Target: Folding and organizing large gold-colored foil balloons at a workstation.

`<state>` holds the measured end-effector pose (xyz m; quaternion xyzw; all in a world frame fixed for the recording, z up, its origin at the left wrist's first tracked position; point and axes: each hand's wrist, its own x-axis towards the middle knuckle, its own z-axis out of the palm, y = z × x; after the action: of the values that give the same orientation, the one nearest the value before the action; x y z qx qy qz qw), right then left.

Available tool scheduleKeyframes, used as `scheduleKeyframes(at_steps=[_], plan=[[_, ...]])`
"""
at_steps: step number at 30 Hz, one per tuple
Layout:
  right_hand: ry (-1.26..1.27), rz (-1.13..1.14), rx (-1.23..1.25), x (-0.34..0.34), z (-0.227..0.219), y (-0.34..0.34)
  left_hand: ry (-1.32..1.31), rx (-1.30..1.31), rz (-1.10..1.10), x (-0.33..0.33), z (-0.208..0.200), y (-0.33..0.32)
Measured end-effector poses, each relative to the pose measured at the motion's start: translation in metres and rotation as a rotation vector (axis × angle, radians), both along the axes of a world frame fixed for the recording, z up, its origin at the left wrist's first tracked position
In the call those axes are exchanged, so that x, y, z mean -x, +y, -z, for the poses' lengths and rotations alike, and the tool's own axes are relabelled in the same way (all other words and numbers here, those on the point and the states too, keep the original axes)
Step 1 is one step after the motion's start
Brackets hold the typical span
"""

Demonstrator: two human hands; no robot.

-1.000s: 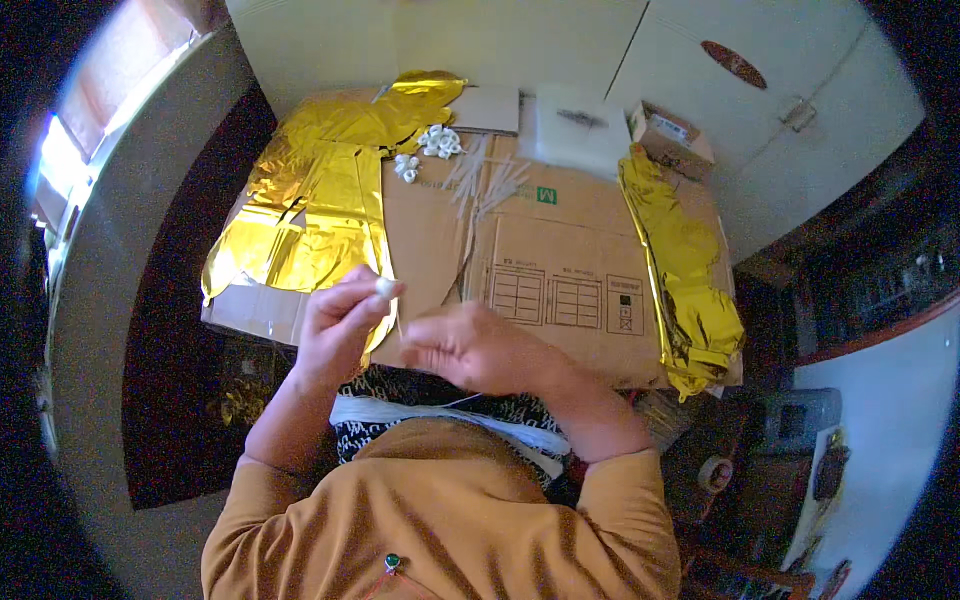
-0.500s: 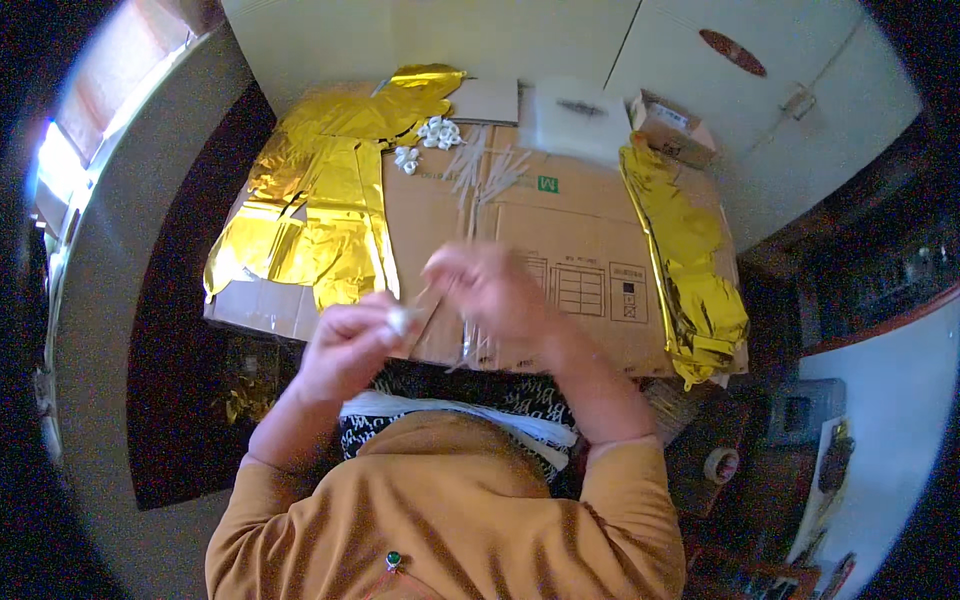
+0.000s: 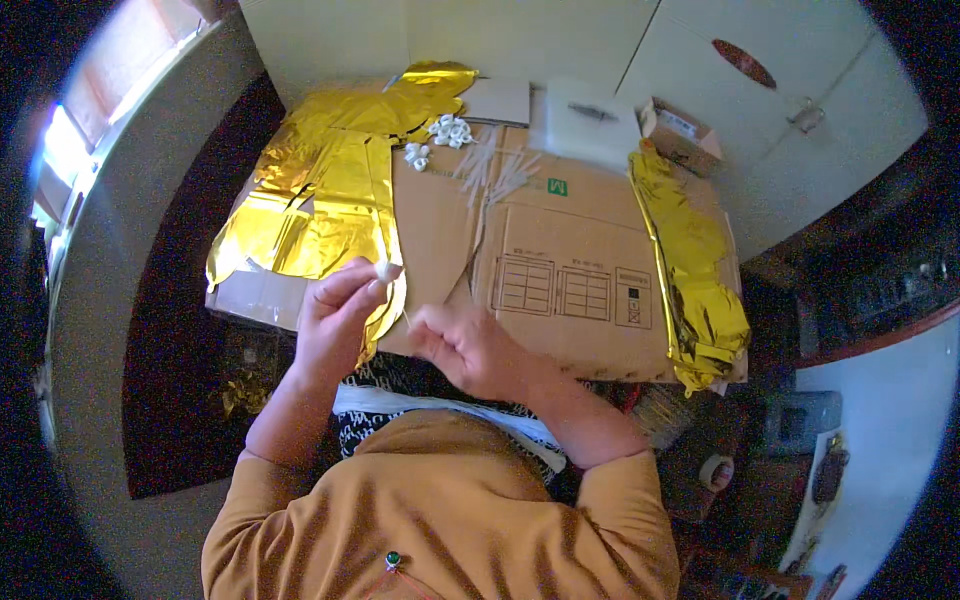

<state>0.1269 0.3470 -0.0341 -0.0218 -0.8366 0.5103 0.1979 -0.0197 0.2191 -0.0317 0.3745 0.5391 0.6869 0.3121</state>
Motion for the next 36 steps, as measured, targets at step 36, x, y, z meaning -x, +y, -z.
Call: scheduleKeyframes(at_steps=[36], plan=[[0.055, 0.191, -0.17, 0.033, -0.009, 0.042, -0.542, -0.037, 0.287, -0.011, 0.007, 0.001]])
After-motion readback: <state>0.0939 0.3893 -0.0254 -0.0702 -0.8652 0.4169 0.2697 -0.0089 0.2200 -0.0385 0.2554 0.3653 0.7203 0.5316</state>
